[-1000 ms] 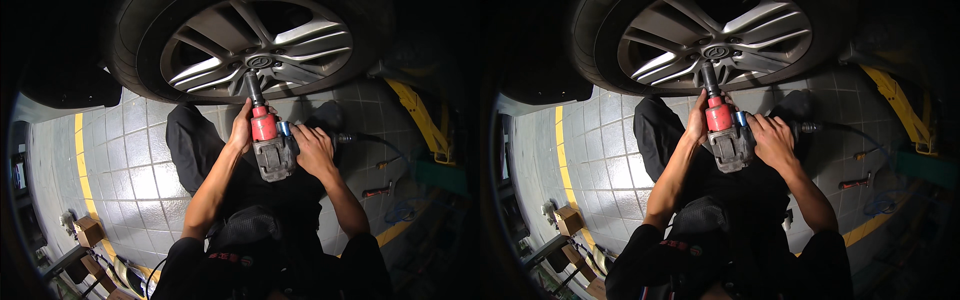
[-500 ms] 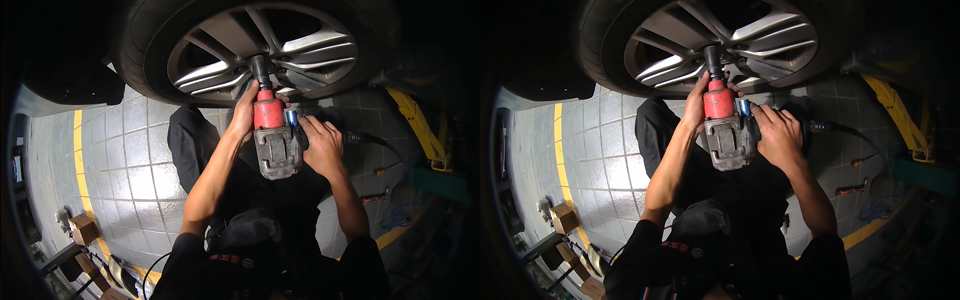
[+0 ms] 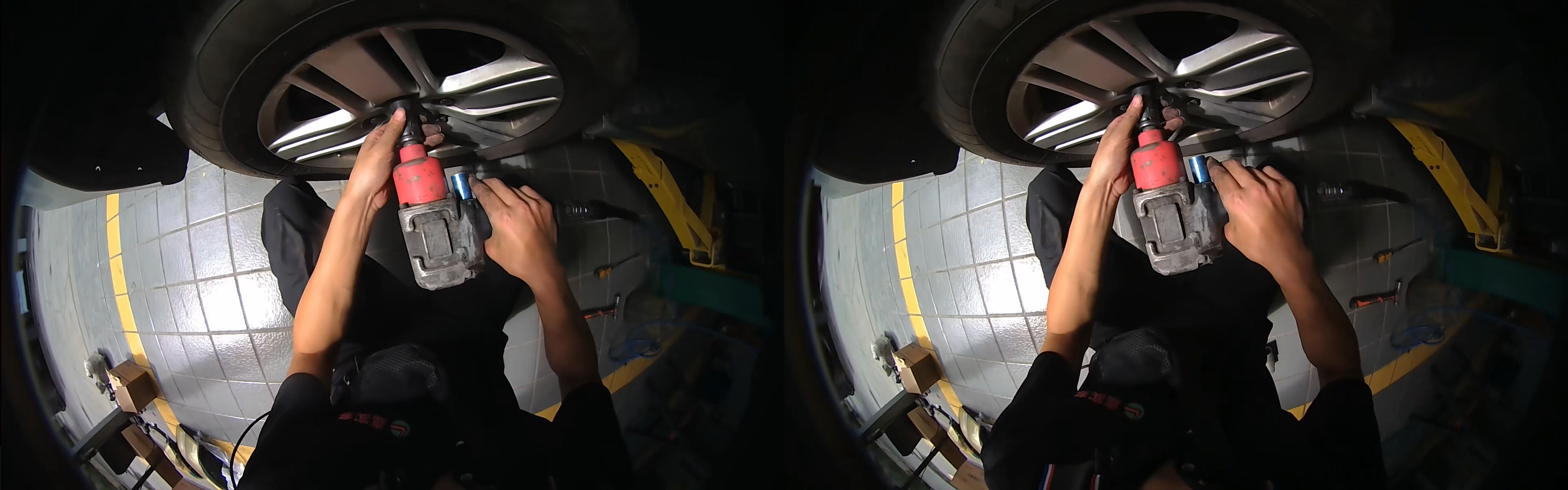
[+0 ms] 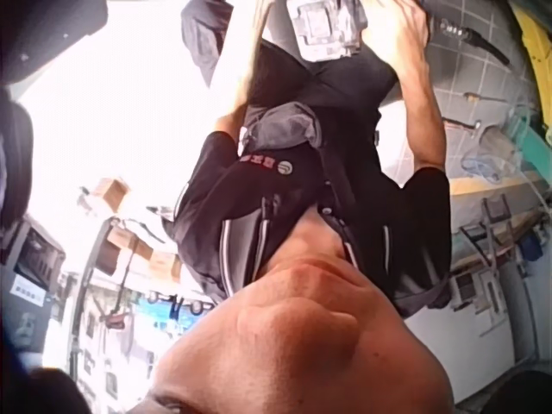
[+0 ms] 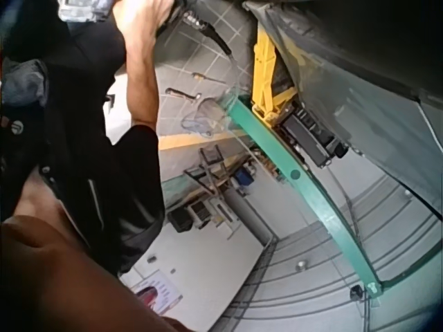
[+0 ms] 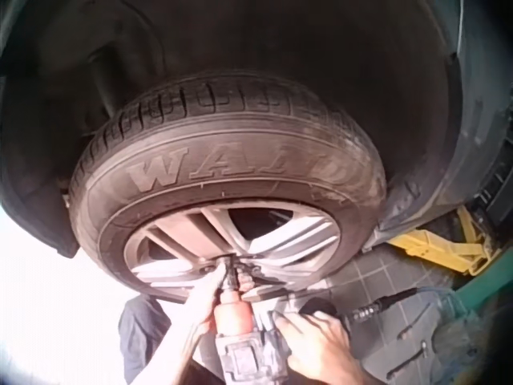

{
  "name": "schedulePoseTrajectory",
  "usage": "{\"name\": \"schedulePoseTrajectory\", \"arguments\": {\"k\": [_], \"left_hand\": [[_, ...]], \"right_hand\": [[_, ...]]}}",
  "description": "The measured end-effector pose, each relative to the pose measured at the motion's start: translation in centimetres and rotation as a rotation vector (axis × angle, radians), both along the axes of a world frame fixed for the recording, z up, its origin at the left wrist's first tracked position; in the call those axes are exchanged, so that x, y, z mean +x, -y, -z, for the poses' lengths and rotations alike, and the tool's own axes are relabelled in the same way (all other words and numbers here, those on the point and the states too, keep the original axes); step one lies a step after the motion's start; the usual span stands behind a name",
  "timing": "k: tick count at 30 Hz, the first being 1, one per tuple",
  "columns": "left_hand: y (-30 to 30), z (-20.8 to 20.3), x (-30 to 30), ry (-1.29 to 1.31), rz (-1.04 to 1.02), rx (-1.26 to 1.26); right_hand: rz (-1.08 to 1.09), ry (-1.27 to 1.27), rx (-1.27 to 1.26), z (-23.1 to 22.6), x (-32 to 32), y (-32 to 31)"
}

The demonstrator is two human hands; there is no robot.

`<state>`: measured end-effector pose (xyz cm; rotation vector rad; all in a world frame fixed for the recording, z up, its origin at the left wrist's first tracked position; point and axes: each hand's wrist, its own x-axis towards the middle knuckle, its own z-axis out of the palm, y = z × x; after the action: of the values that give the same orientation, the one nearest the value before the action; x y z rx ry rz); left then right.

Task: The person installs a car wheel onto a vehicle hub, hand-tightens the lug nuts, and then uses a pneumatic impact wrench to fully tighten them.

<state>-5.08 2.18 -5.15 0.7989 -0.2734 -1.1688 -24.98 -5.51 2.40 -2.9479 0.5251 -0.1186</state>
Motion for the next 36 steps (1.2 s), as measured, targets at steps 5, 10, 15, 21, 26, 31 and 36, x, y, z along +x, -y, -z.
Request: {"name": "schedulePoseTrajectory", "arguments": {"k": [5,10,15,21,26,31,36], "left_hand": [[-1.3,0.7,-2.5,-0.409,0.063,-0.294],[-0.3,-0.6,-2.1,-0.248,-0.027,-0.006],[-0.2,0.0,-1.8,-0.112,-0.042,0.015],[-3.2,2.5,-3.8,-0.081,-0.043,-0.134],[-3.1,2.1,-5.0,-0.321,0.035,-0.101],[-2.8,2.3,-4.9,-0.251,0.042,-0.115],[-2.7,1.9,-4.8,-0.325,0.037,-0.113]], "right_hand": [[-0.017,0.041,0.002,0.2,0.3,-0.1],[0.047,0.177,-0.016,0.6,0.3,0.1],[0.066,0.233,-0.092,3.6,0.2,0.0],[0.113,0.191,-0.025,4.3,0.3,-0.4],[0.073,0.089,-0.056,2.5,0.1,-0.6],[0.085,0.017,-0.072,1.9,0.1,-0.8],[0.085,0.212,-0.053,2.0,0.3,-0.7]]}}
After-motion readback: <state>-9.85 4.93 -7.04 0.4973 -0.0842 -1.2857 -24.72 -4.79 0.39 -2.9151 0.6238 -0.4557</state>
